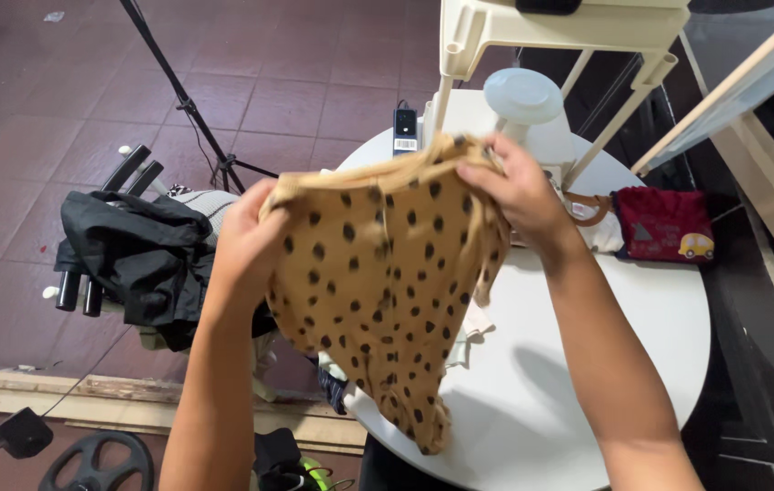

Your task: The person takes several items of baby clothing out of a drawer and lays them flat on a round white table, smoothing them with their hands.

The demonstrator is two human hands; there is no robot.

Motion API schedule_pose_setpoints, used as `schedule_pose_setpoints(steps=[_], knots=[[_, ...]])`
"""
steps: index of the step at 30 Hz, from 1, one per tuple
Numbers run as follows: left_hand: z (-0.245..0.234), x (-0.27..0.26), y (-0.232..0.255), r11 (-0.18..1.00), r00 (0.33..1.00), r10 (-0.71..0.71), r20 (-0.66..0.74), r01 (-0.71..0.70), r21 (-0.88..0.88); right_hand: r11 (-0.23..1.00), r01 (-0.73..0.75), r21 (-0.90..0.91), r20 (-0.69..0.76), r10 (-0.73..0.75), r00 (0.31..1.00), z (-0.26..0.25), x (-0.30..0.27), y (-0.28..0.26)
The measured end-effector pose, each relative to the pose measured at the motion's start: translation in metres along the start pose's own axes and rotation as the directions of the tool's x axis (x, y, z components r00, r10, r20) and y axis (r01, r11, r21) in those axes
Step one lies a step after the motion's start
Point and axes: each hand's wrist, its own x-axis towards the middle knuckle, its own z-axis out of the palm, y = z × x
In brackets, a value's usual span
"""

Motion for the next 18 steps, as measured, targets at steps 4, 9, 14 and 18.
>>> schedule_pose_setpoints(steps=[4, 9, 14, 18], knots=[[-0.025, 0.078, -0.056, 0.756, 0.953, 0.179, -0.244, 0.025, 0.654, 0.445, -0.076, -0.892, -0.199, -0.236, 0.951, -0.005, 0.075, 0.050], [-0.033, 0.064, -0.180, 0.208, 0.946, 0.267, -0.186, 0.132, 0.969, 0.478, -0.059, -0.877, -0.057, 0.018, 0.998, 0.023, 0.063, 0.169], [-0.024, 0.030, -0.228, 0.177, 0.960, 0.147, -0.239, 0.213, 0.961, 0.342, 0.026, -0.939, 0.054, 0.074, 0.996, 0.042, 0.015, 0.251], [-0.017, 0.027, -0.218, 0.226, 0.939, 0.193, -0.284, 0.239, 0.944, 0.469, 0.032, -0.882, -0.108, -0.268, 0.957, 0.017, 0.017, 0.259]])
